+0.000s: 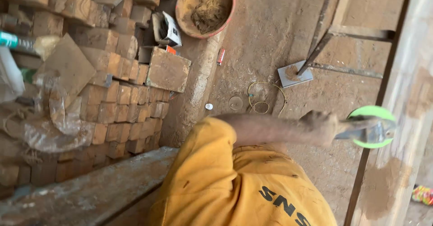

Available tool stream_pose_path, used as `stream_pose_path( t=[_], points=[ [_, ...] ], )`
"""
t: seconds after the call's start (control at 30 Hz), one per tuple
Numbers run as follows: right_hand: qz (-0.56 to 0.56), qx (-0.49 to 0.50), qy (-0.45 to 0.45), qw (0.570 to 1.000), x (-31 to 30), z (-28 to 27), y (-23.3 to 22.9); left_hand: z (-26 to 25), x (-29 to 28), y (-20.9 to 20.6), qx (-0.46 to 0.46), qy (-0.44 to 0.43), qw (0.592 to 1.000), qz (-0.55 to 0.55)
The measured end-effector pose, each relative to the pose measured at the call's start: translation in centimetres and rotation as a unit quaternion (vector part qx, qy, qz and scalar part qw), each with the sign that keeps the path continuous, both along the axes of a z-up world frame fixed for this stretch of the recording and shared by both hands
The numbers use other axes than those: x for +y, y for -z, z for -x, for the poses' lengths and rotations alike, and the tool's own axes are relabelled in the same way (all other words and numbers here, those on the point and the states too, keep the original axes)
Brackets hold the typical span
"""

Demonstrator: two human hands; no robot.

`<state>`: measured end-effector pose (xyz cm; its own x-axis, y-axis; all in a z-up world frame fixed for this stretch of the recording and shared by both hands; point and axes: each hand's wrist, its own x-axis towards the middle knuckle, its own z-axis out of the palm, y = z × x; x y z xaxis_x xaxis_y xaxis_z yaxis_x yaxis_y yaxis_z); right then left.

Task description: The person uses an angle grinder with a sanding disc to smooth and sand long wooden planks.

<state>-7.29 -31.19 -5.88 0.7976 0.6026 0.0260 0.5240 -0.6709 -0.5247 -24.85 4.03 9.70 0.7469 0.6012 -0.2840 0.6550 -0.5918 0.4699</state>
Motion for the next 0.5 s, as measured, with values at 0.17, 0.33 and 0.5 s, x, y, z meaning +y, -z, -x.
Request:
stream_pose_path(
  t=[0.17, 0.33, 0.5],
  points=[
    [0.043, -0.054, 0.160, 0.985, -5.6, -0.9, -1.3, 1.6, -5.1, 1.6, -0.031, 0.020, 0.999, 0.036],
    [0.057, -0.074, 0.246, 0.965, -8.2, -0.3, -1.4, 2.8, -2.9, -1.4, 0.054, 0.023, 0.998, 0.014],
    [0.096, -0.160, 0.215, 0.959, -8.3, -0.1, -0.6, 0.8, 1.7, -0.4, 0.082, 0.037, 0.996, -0.017]
  ],
)
